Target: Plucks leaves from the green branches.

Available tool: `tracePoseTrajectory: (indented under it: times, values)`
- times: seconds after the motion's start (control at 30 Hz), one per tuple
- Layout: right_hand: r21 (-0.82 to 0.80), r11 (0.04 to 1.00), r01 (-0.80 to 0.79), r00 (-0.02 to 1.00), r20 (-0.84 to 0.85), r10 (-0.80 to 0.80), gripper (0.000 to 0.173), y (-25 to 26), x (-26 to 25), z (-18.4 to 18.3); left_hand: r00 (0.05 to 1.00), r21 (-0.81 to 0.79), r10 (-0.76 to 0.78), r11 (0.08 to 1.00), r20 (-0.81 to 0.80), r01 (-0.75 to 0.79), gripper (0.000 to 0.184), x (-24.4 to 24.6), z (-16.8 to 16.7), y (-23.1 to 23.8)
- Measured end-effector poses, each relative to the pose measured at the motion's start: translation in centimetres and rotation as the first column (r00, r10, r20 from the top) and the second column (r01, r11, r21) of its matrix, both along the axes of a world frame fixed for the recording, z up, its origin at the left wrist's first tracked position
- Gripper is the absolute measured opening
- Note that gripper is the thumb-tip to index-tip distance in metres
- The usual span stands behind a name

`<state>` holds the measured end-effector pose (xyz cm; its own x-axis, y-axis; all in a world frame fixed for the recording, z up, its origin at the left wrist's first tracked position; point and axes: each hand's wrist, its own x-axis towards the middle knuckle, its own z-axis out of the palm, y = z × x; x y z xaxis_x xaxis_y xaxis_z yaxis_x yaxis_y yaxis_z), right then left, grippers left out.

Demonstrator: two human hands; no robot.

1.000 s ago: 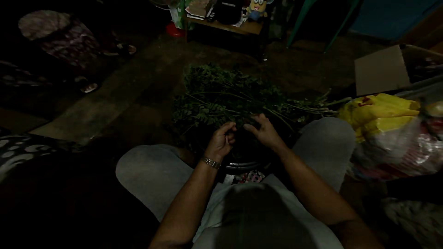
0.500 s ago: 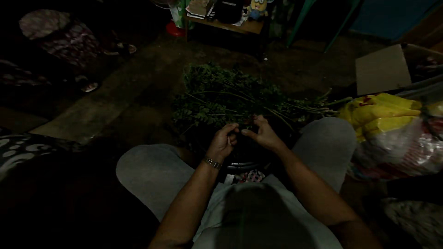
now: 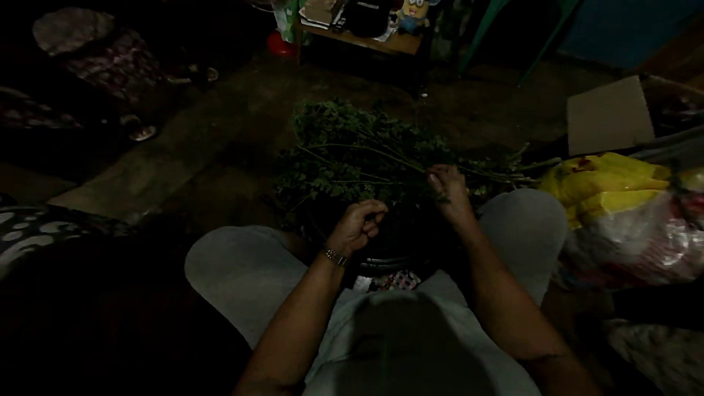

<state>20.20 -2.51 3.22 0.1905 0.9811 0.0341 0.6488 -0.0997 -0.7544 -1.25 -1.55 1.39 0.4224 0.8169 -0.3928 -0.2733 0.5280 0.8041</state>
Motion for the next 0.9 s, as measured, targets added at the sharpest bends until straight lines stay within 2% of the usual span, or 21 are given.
tracePoseTrajectory:
  times: [0.07, 0.17, 0.27, 0.4, 0.5, 0.73, 0.9]
  values:
    - [0.024, 1.0, -0.007, 0.985, -0.171, 0.011, 0.039, -0.1, 0.2, 0.6, 0.995, 0.023, -0.092, 0.995, -0.034, 0.092, 0.027, -0.3, 0.3, 0.0]
    - [-0.133, 0.987, -0.093, 0.929, -0.367, 0.038, 0.043, -0.2, -0.2, 1.2, 0.983, 0.044, -0.168, 0.984, -0.071, 0.171, 0.026, -0.5, 0.5, -0.1]
    - [-0.195, 0.954, -0.226, 0.882, -0.457, 0.116, 0.043, -0.1, -0.2, 0.6, 0.97, 0.08, -0.216, 0.971, -0.11, 0.225, 0.023, -0.5, 0.6, -0.2]
    - [-0.131, 0.924, -0.359, 0.865, -0.42, 0.276, 0.028, -0.6, -0.1, 1.0, 0.957, 0.135, -0.258, 0.952, -0.131, 0.275, 0.023, -0.9, 0.6, -0.1]
    - [-0.117, 0.904, -0.411, 0.85, -0.408, 0.333, 0.025, -0.6, -0.2, 0.8, 0.955, 0.153, -0.26, 0.947, -0.144, 0.281, 0.023, -1.0, 0.5, 0.0]
    - [-0.074, 0.924, -0.376, 0.859, -0.401, 0.318, 0.021, -0.7, -1.1, 0.2, 0.908, 0.284, -0.232, 0.897, -0.349, 0.338, 0.019, -1.1, 0.6, 0.1]
    - [-0.131, 0.933, -0.335, 0.885, -0.384, 0.264, 0.029, -0.7, -1.3, 0.5, 0.846, 0.357, -0.14, 0.862, -0.515, 0.359, 0.015, -1.1, 1.1, 0.1]
